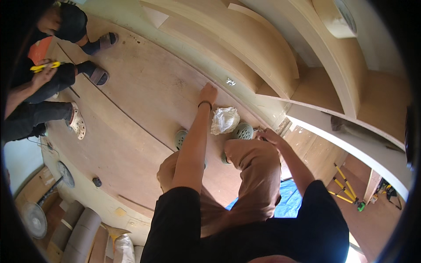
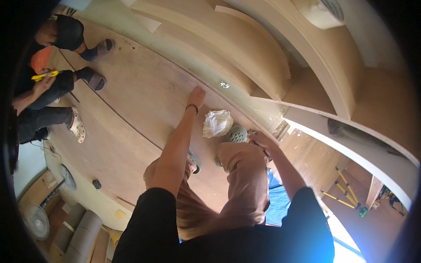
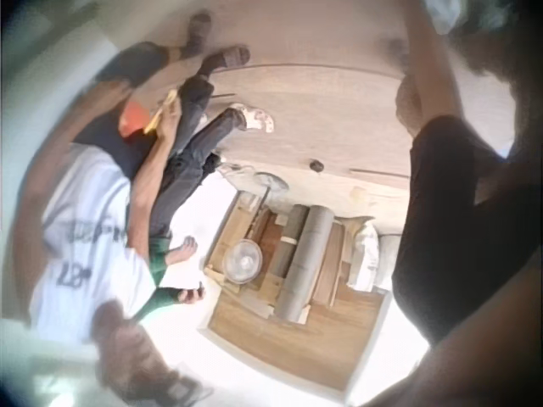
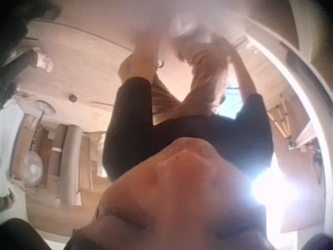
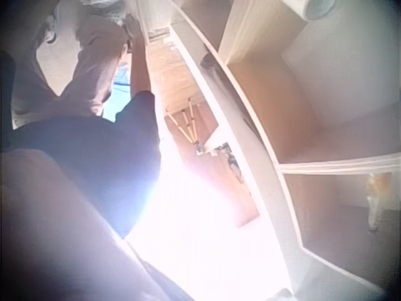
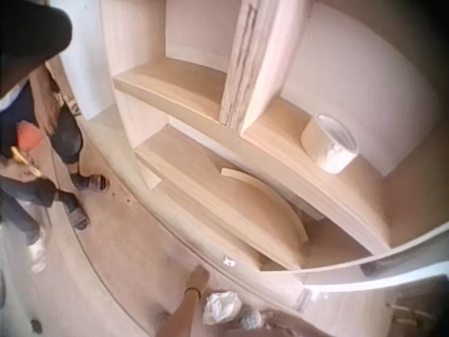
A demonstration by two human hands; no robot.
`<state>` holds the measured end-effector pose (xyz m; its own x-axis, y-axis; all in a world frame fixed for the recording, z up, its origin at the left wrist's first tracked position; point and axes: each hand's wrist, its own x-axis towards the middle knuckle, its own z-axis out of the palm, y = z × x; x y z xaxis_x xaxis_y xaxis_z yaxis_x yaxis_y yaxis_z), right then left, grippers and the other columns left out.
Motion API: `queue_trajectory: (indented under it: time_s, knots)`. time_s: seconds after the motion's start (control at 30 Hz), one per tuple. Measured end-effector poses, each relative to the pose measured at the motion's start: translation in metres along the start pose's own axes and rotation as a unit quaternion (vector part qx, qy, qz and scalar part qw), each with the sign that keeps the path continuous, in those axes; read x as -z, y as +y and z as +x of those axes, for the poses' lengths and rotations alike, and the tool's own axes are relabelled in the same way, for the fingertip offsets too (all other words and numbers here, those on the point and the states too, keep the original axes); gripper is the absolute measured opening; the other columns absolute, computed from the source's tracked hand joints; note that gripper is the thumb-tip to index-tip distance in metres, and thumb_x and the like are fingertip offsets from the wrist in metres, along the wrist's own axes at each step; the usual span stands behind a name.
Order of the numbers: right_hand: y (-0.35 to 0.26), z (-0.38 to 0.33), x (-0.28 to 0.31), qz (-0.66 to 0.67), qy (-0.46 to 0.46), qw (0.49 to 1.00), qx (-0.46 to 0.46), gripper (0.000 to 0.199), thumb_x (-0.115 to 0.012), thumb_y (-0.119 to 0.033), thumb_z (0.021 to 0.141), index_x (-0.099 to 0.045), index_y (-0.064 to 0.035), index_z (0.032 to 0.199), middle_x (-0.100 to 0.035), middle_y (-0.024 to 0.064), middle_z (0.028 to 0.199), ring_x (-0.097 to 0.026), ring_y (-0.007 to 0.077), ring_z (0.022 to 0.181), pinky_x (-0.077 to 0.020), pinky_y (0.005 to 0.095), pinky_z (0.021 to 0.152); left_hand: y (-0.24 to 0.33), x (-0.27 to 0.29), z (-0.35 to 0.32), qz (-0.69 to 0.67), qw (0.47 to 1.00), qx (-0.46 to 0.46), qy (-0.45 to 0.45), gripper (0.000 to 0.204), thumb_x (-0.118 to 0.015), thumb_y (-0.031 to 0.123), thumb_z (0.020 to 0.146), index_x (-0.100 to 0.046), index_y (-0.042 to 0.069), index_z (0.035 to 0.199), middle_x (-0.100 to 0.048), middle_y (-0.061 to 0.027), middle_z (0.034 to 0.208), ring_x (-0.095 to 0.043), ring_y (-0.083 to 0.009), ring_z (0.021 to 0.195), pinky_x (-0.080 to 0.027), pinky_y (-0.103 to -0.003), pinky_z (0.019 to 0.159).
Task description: The person is assembling a wooden shelving unit. They are seen sanding the edges of a wooden panel, applying tape to the edges, and fitting the panel into the shelving structure.
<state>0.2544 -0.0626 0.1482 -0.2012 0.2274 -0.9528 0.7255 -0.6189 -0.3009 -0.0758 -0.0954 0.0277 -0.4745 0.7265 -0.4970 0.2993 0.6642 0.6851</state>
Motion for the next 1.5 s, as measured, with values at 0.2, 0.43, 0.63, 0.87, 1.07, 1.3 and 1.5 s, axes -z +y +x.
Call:
queue_trajectory:
  time_s: [0.2,0.43,0.63,0.87,1.07,1.3,1.5]
  knots:
    - [-0.004,-0.058,-0.035,0.025,0.106,0.994,0.011,0.039,-0.065,-0.022,0.086,-0.036,-0.0041,0.105,-0.054,0.0078,0.077,-0.052,0.0132,0.067,-0.0444,0.0293,0.054,-0.043,-0.06,-0.092,0.121,0.99,0.056,-0.045,0.052,-0.065,0.029,0.083,-0.05,0.006,0.127,-0.065,-0.0232,0.111,-0.062,-0.04,0.105,-0.049,-0.05,0.092]
    - [0.068,-0.072,-0.031,-0.087,0.185,0.979,-0.001,0.044,-0.058,-0.028,0.089,-0.033,0.0029,0.108,-0.058,0.0189,0.086,-0.062,0.0292,0.077,-0.0493,0.0415,0.07,0.002,-0.056,-0.152,-0.143,0.982,0.114,0.037,0.053,-0.062,0.017,0.081,-0.05,0.005,0.131,-0.064,-0.0215,0.117,-0.063,-0.0369,0.107,-0.049,-0.045,0.093]
    - [0.079,-0.141,-0.015,-0.242,0.21,0.946,0.05,0.039,-0.056,-0.025,0.088,-0.032,0.0001,0.107,-0.06,0.0256,0.084,-0.065,0.0356,0.077,-0.0522,0.0439,0.068,0.165,0.03,-0.111,-0.451,0.879,-0.039,0.15,0.054,-0.062,0.01,0.081,-0.049,-0.002,0.132,-0.06,-0.0184,0.126,-0.058,-0.0284,0.116,-0.044,-0.038,0.1]
    - [0.113,-0.176,-0.01,-0.211,0.24,0.936,0.15,0.033,-0.058,-0.025,0.086,-0.045,0.0006,0.101,-0.062,0.0255,0.078,-0.064,0.0364,0.057,-0.055,0.0432,0.054,0.276,0.098,-0.05,-0.4,0.899,0.13,0.12,0.052,-0.071,0.019,0.083,-0.041,-0.004,0.117,-0.052,-0.0213,0.118,-0.052,-0.0297,0.112,-0.044,-0.04,0.097]
    - [0.035,-0.164,-0.067,-0.074,0.204,0.973,-0.076,0.033,-0.058,-0.027,0.084,-0.056,0.0025,0.097,-0.066,0.0254,0.083,-0.067,0.0378,0.069,-0.0529,0.0445,0.061,0.148,0.089,-0.108,-0.484,0.867,0.077,0.092,0.045,-0.064,0.02,0.089,-0.039,-0.001,0.12,-0.049,-0.0161,0.115,-0.051,-0.0279,0.103,-0.043,-0.04,0.094]
    - [0.047,-0.202,-0.11,-0.205,0.292,0.93,-0.086,0.07,-0.058,-0.031,0.083,-0.03,0.0155,0.127,-0.062,0.0366,0.102,-0.062,0.0496,0.1,-0.0489,0.0502,0.088,0.014,0.138,-0.3,0.04,0.988,0.146,-0.012,0.019,-0.056,0.019,0.089,-0.057,0.002,0.098,-0.061,-0.0195,0.095,-0.058,-0.0367,0.09,-0.047,-0.045,0.08]
    - [0.108,-0.308,-0.087,-0.079,0.256,0.952,-0.15,0.062,-0.055,-0.025,0.082,-0.019,0.011,0.118,-0.059,0.0233,0.072,-0.06,0.0294,0.055,-0.0493,0.0416,0.045,0.077,0.193,-0.373,0.063,0.993,0.08,-0.064,0.023,-0.053,0.027,0.09,-0.06,0.014,0.107,-0.067,-0.015,0.105,-0.066,-0.0345,0.093,-0.051,-0.046,0.083]
